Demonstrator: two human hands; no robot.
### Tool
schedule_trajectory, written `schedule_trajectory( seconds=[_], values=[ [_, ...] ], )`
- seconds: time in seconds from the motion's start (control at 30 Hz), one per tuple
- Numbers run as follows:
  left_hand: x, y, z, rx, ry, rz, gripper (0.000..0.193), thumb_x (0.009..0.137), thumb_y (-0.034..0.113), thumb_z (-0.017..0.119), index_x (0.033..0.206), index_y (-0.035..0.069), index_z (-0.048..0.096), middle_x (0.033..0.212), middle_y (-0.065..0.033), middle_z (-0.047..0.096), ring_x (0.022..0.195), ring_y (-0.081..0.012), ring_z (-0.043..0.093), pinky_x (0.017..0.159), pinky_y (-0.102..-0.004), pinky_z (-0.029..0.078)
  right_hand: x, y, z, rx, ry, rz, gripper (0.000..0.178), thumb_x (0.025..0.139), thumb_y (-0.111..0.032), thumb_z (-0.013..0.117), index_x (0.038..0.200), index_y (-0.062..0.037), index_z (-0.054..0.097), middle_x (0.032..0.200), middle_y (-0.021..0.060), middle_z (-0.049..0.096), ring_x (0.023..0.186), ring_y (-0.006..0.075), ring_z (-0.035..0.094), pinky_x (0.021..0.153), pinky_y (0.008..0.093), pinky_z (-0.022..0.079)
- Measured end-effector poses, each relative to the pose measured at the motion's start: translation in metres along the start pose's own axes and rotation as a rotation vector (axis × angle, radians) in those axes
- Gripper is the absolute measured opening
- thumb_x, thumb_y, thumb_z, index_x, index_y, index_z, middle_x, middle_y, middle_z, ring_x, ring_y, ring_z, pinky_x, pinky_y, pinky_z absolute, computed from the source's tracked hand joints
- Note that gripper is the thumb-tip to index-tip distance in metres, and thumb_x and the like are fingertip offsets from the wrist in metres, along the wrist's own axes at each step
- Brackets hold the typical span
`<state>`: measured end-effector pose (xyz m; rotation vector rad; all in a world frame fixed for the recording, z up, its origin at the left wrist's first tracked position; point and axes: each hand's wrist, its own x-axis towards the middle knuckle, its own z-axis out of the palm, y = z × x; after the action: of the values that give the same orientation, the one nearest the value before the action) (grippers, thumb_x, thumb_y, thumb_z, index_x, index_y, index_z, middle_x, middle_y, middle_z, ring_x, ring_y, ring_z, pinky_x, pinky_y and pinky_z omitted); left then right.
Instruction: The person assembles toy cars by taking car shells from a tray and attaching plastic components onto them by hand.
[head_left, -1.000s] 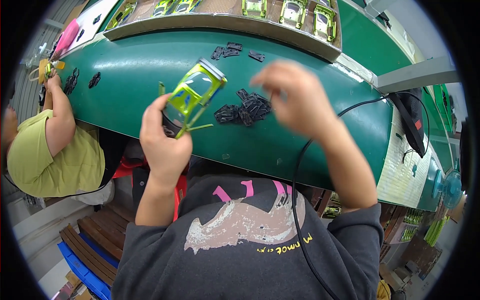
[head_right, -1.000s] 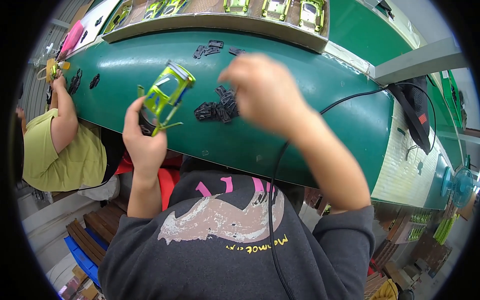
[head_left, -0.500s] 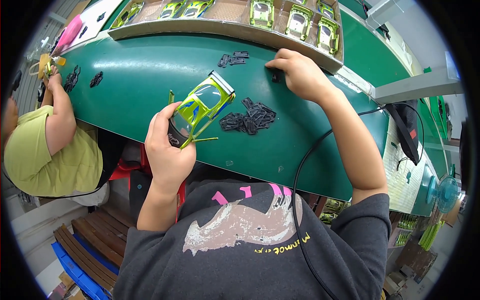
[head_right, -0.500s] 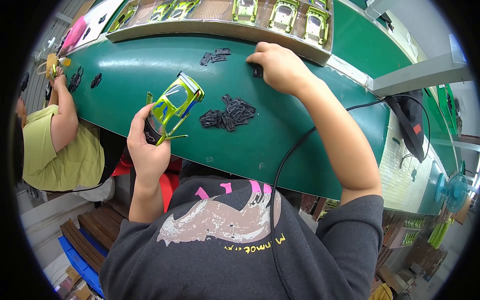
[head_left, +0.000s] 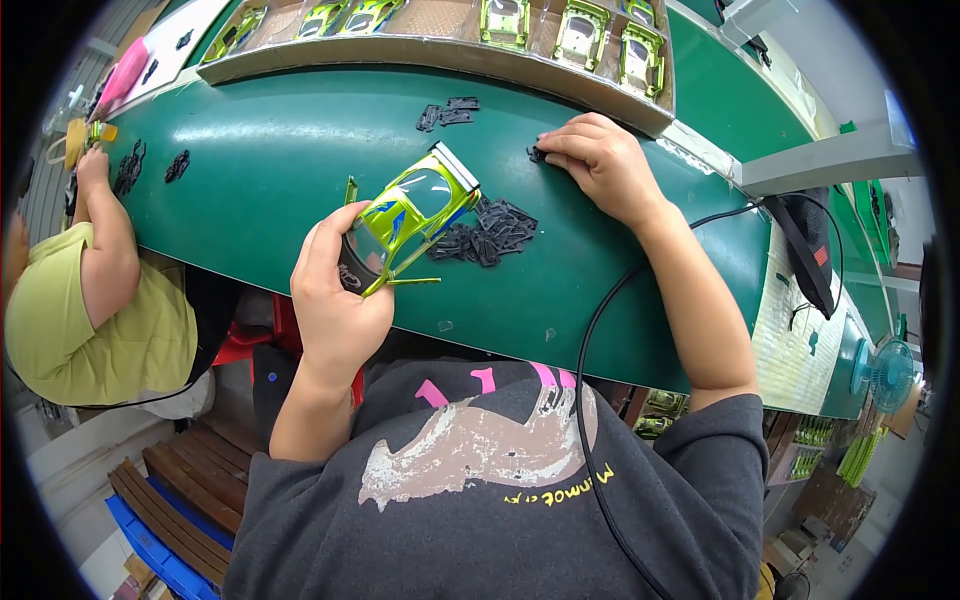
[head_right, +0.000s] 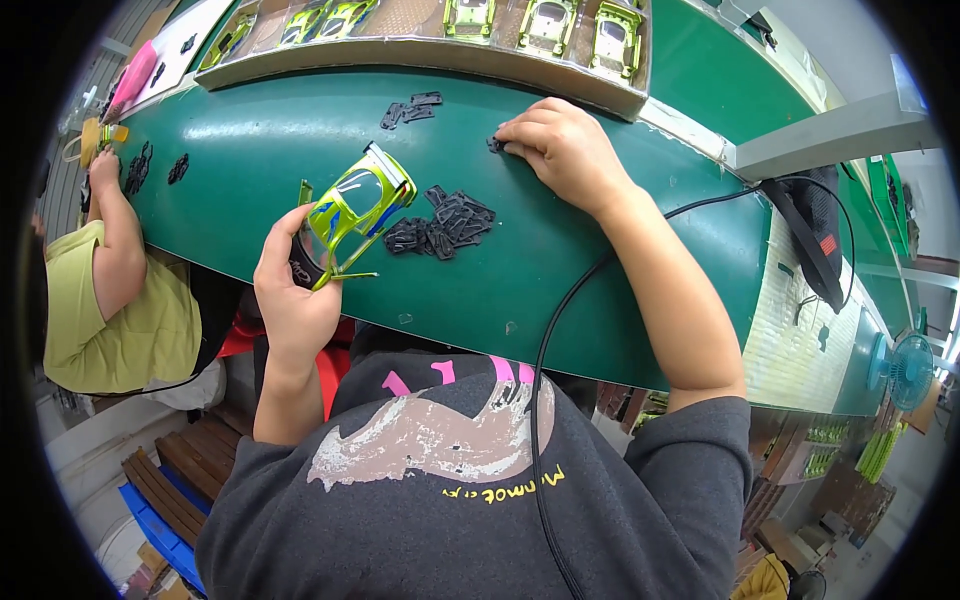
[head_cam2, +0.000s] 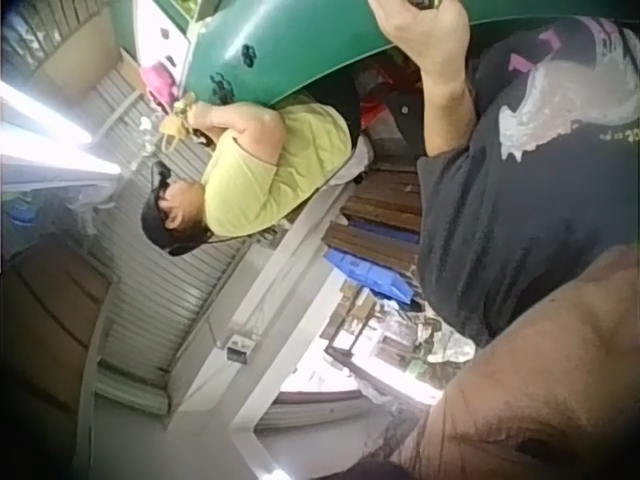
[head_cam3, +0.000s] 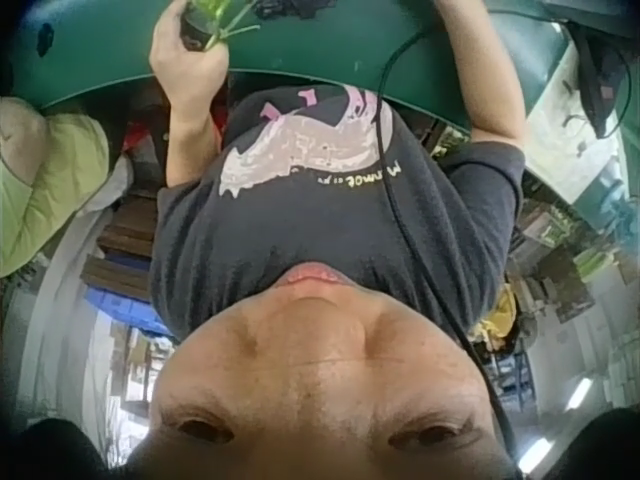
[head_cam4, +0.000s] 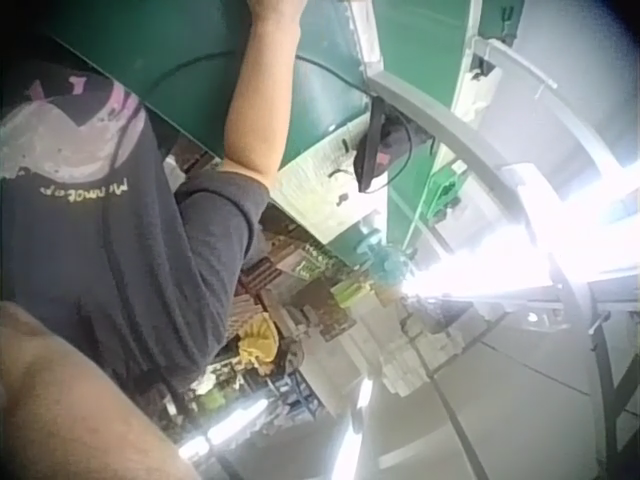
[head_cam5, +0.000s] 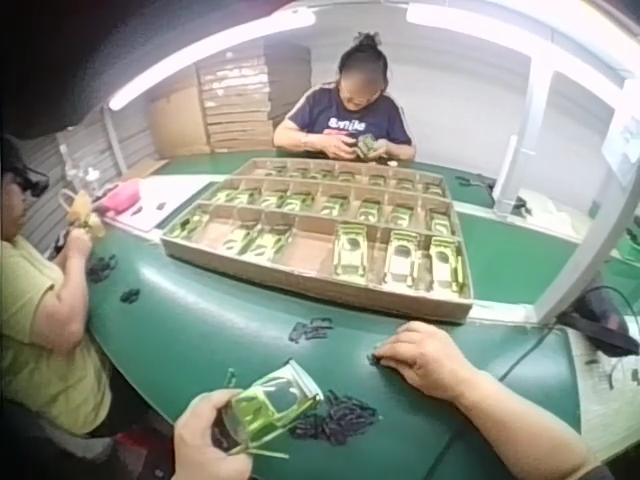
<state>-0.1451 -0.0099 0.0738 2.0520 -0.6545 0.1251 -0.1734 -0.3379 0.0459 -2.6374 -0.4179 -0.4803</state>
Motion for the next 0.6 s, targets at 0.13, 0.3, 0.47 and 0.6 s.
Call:
schedule_trajectory(
  seconds=[0.13, 0.3, 0.47, 0.6],
  values=[
    [-0.001, 0.003, 0.002, -0.003, -0.009, 0.011, 0.047, 0.072, -0.009, 0.069, 0.118, -0.002, 0.058, 0.103, -0.0093, 0.064, 0.096, -0.0164, 0.061, 0.087, -0.0273, 0.047, -0.005, -0.011, 0.008, -0.282, 0.1, -0.03, 0.018, 0.079, -0.007, 0.069, 0.097, -0.0042, 0.072, 0.103, 0.0063, 0.071, 0.097, 0.025, 0.064, 0.083, 0.0372, 0.054],
    [-0.004, 0.009, 0.002, -0.003, -0.02, 0.019, 0.047, 0.072, -0.009, 0.068, 0.117, -0.002, 0.059, 0.104, -0.0106, 0.065, 0.096, -0.0181, 0.062, 0.087, -0.0283, 0.048, -0.003, -0.013, 0.0, -0.223, 0.052, -0.046, 0.022, 0.078, -0.007, 0.066, 0.099, -0.0037, 0.071, 0.102, 0.0072, 0.07, 0.099, 0.0256, 0.064, 0.084, 0.0357, 0.054],
    [-0.005, 0.012, 0.001, 0.019, -0.035, 0.039, 0.046, 0.073, -0.009, 0.069, 0.117, -0.002, 0.058, 0.104, -0.0111, 0.065, 0.096, -0.019, 0.063, 0.087, -0.0286, 0.048, -0.01, -0.013, 0.009, -0.463, 0.08, -0.136, 0.027, 0.076, -0.008, 0.063, 0.101, -0.0016, 0.069, 0.1, 0.0092, 0.07, 0.099, 0.0257, 0.064, 0.085, 0.0337, 0.054],
    [-0.007, 0.013, 0.001, 0.005, -0.027, 0.048, 0.046, 0.073, -0.009, 0.069, 0.118, -0.001, 0.058, 0.104, -0.0111, 0.065, 0.095, -0.019, 0.063, 0.087, -0.0286, 0.048, -0.005, -0.018, 0.012, -0.547, 0.076, -0.087, 0.02, 0.075, -0.007, 0.062, 0.093, -0.0001, 0.066, 0.089, 0.01, 0.067, 0.09, 0.025, 0.063, 0.079, 0.0327, 0.056]
  ],
)
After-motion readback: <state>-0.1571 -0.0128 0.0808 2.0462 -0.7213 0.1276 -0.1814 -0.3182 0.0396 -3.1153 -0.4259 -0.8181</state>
